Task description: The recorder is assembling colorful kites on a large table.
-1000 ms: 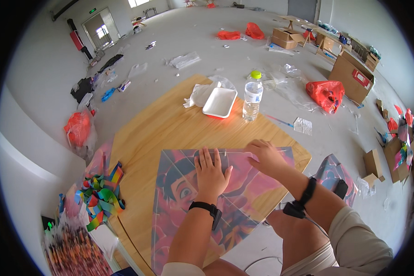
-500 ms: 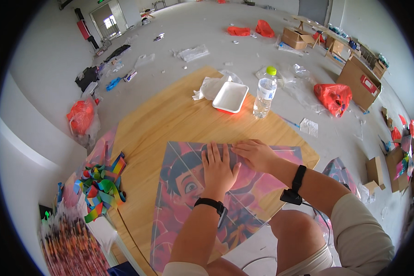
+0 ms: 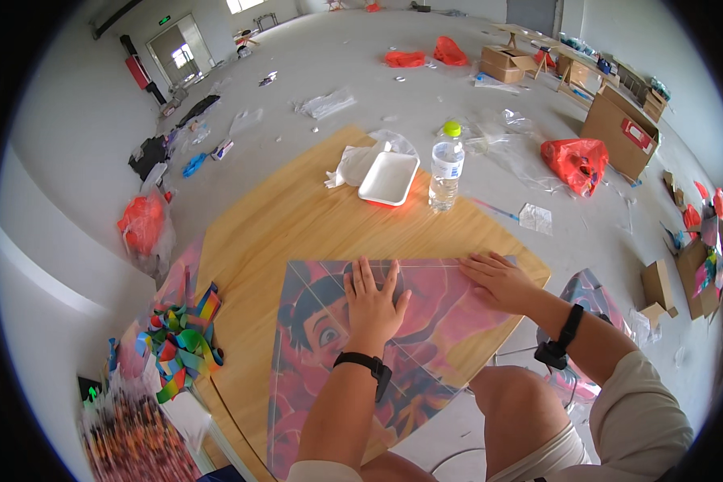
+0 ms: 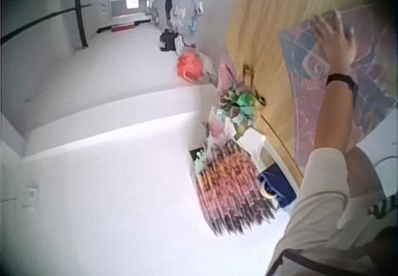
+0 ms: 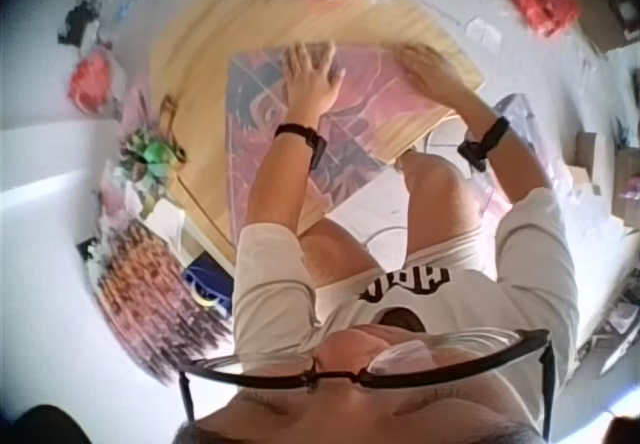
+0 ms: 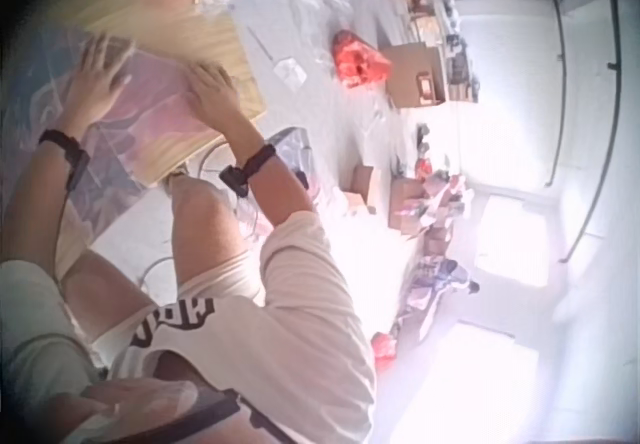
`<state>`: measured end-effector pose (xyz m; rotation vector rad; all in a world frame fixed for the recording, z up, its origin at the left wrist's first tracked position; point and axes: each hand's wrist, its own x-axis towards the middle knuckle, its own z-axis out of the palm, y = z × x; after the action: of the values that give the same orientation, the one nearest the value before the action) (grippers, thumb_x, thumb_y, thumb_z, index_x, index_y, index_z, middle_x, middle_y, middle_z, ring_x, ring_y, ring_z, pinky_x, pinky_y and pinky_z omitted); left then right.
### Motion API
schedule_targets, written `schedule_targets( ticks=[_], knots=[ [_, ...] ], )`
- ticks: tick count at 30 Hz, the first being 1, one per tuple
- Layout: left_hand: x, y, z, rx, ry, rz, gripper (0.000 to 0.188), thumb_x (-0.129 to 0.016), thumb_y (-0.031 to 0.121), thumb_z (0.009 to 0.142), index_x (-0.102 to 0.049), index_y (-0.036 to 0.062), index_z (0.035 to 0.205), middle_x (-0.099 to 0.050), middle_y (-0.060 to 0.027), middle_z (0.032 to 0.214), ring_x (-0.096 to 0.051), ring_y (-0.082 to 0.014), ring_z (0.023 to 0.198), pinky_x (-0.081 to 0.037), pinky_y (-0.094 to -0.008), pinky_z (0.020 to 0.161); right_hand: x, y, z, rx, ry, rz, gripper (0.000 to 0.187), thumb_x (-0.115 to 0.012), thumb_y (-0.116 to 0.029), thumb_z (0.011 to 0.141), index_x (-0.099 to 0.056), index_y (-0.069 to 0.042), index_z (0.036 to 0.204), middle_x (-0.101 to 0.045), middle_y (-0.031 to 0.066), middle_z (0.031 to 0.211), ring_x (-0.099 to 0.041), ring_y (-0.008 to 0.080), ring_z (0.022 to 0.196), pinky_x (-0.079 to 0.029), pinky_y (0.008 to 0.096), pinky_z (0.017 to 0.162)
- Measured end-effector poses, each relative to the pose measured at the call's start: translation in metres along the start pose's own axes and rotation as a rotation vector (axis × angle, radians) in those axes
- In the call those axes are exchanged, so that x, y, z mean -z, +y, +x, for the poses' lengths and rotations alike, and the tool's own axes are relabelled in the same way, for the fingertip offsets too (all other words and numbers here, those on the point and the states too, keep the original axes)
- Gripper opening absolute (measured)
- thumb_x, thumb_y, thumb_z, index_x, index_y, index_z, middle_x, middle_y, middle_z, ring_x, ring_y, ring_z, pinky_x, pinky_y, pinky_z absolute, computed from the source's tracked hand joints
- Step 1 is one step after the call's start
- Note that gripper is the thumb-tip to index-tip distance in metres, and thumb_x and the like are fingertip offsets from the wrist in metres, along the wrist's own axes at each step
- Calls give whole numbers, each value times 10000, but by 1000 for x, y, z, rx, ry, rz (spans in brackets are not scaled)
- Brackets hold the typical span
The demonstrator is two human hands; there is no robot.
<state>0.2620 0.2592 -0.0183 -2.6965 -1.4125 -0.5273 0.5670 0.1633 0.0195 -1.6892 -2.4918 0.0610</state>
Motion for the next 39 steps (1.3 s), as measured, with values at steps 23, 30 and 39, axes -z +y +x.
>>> schedule_targets(
  ticks=[23,30,39],
  knots=[
    [255,51,-271,756,427,-1084,341,-532,129,1068,-511,-1,1383,-651,-162,1237,-653,-227,1098,-507,-349,992,151,-178,-235,-65,54,927,226,-651,-64,912,-724,-67,1126,-722,135,1030,-714,298,861,-582,372,752],
    [262,63,-436,996,450,-1142,236,-558,135,1059,-617,-10,1235,-713,-126,1072,-695,-183,936,-563,-306,851,90,-196,-265,-149,55,1136,140,-697,-118,937,-757,-53,1046,-722,90,855,-704,188,742,-543,309,642],
    [204,46,-422,494,8,-143,488,-626,219,966,-556,-51,1366,-636,-259,1312,-610,-425,1220,-497,-478,1022,52,-215,-279,-132,164,881,184,-642,-160,984,-733,-67,1115,-739,72,813,-686,184,703,-532,327,662]
  ],
)
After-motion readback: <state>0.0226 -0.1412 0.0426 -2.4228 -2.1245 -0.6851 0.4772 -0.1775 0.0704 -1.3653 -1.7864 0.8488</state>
